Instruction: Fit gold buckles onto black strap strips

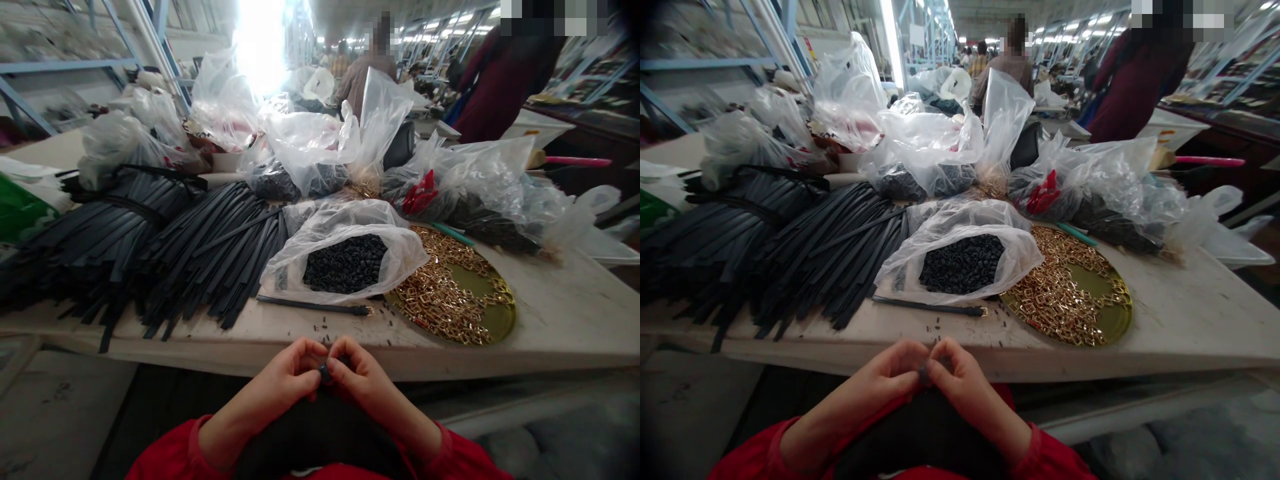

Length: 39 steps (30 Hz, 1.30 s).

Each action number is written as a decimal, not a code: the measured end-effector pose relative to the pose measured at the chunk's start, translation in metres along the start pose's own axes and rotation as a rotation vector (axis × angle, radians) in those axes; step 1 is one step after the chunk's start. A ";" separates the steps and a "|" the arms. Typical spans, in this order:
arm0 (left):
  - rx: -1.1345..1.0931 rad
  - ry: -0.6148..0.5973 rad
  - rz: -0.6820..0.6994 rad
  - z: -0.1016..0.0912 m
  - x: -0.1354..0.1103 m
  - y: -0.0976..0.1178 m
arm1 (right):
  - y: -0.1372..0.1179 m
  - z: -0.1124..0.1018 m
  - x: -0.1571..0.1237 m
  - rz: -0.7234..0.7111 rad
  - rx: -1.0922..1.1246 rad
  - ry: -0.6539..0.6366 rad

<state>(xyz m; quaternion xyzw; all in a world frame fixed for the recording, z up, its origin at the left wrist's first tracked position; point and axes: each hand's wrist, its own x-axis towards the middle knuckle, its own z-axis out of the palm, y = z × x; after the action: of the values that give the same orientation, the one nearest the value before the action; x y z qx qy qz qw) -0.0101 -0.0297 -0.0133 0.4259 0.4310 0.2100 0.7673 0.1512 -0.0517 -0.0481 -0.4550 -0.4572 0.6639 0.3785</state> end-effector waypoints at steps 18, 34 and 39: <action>0.307 0.086 0.043 0.006 -0.007 -0.008 | 0.000 -0.006 -0.025 -0.118 -0.397 -0.015; 0.348 -0.002 0.022 -0.003 -0.008 -0.004 | -0.003 -0.010 -0.025 -0.096 -0.507 -0.097; 0.378 0.060 0.000 -0.006 -0.002 -0.014 | -0.003 -0.007 -0.022 -0.242 -0.842 -0.088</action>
<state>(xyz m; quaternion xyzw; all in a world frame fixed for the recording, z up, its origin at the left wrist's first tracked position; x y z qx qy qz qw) -0.0167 -0.0358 -0.0258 0.5558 0.4855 0.1378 0.6605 0.1647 -0.0696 -0.0411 -0.4841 -0.7534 0.3893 0.2153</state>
